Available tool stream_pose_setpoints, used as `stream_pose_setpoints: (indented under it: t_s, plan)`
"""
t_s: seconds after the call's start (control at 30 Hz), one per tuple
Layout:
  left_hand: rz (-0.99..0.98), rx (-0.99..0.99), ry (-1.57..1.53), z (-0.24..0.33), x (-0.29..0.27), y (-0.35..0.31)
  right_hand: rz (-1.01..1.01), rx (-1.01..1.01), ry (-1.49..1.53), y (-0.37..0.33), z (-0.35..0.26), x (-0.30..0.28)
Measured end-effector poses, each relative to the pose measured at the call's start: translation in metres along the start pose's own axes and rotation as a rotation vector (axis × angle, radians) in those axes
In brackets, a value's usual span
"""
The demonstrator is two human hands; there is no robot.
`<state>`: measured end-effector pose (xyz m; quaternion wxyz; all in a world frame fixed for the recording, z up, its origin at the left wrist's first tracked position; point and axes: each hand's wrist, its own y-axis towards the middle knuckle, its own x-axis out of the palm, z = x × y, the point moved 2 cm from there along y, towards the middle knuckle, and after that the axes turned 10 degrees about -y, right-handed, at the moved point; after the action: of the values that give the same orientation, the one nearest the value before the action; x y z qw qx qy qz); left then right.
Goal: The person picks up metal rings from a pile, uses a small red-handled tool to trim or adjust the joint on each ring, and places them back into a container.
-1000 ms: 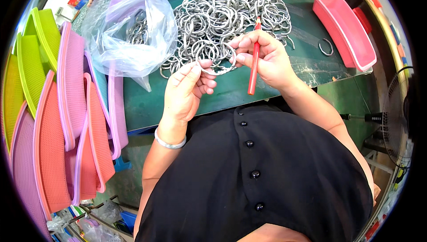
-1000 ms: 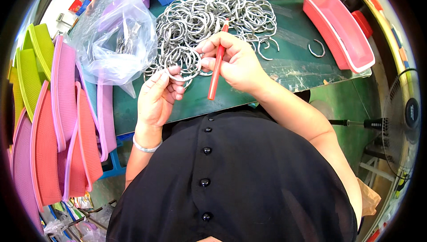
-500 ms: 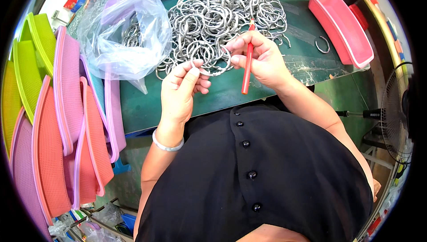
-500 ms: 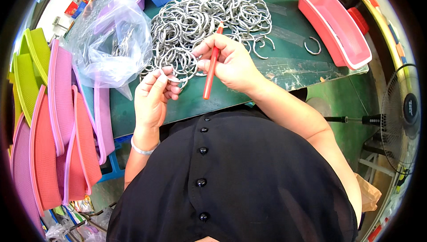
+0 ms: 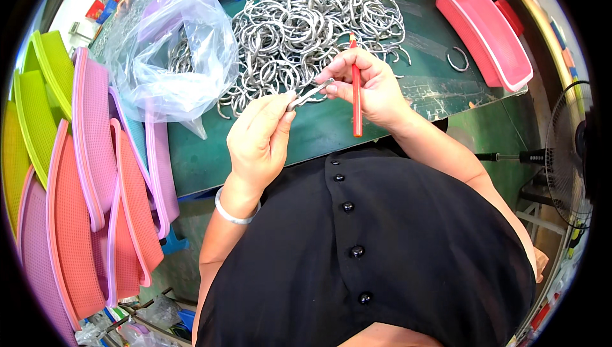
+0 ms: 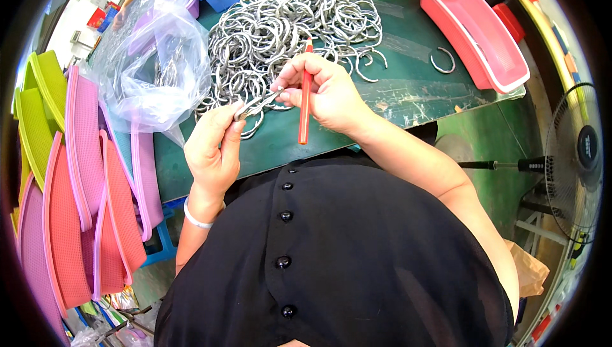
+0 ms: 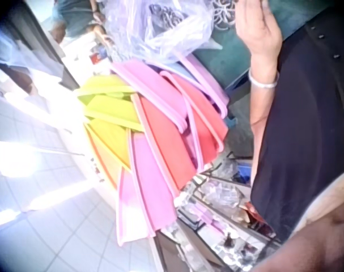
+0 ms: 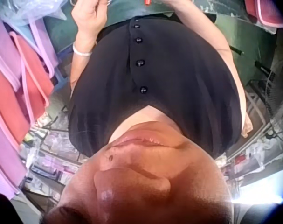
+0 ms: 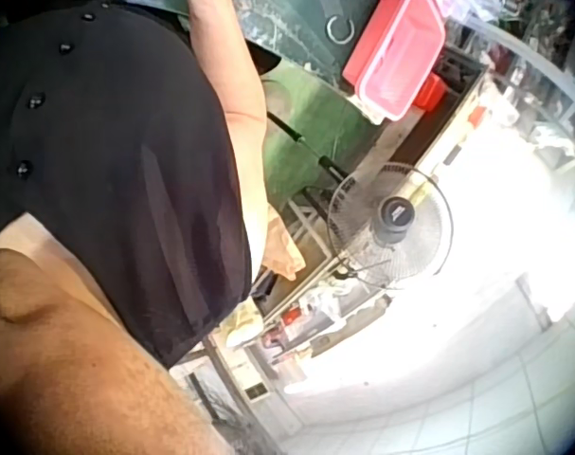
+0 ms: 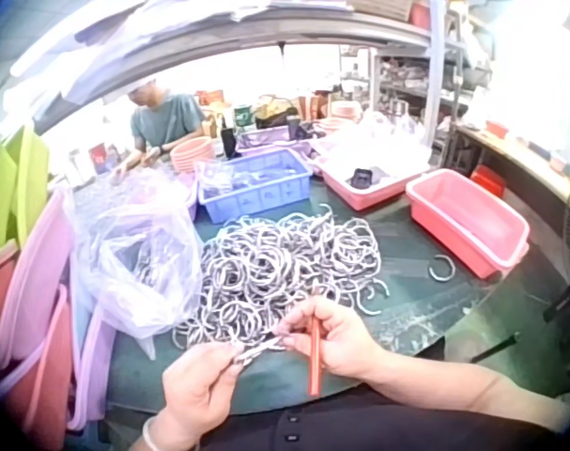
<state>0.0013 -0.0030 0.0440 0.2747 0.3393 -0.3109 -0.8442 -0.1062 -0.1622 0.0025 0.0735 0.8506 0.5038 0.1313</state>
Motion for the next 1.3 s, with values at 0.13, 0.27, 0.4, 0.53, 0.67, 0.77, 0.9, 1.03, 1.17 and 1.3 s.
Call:
stream_pose_setpoints:
  t_s: [0.13, 0.27, 0.4, 0.53, 0.67, 0.77, 0.9, 1.03, 1.17, 1.3]
  plan:
    - [-0.002, 0.009, 0.021, 0.003, 0.000, 0.001, -0.007, -0.006, 0.017, -0.001, -0.001, 0.000]
    - [0.021, 0.022, 0.022, 0.001, 0.000, 0.001, -0.001, -0.094, -0.061, -0.001, -0.004, 0.001]
    - [0.107, -0.053, 0.016, -0.012, 0.000, -0.011, -0.049, -0.377, -0.423, -0.004, -0.018, 0.000]
    - [0.187, -0.220, -0.194, -0.026, 0.002, -0.015, -0.071, -0.579, -0.630, -0.007, -0.038, 0.007]
    - [0.178, -0.368, -0.402, -0.039, 0.008, -0.021, -0.113, -0.762, -0.737, -0.006, -0.054, 0.019]
    - [0.226, -0.546, -0.705, -0.040, 0.015, -0.023, -0.142, -0.836, -0.778, -0.007, -0.057, 0.025]
    - [0.176, -0.637, -0.793, -0.037, 0.016, -0.019, -0.166, -0.873, -0.832, -0.007, -0.058, 0.026]
    - [0.175, -0.671, -0.855, -0.038, 0.019, -0.018, -0.168, -0.886, -0.842, -0.007, -0.057, 0.025]
    - [0.186, -0.680, -0.875, -0.040, 0.020, -0.019, -0.161, -0.879, -0.854, -0.007, -0.057, 0.026]
    - [0.210, -0.645, -0.903, -0.041, 0.018, -0.016, -0.154, -0.835, -0.889, -0.007, -0.053, 0.019]
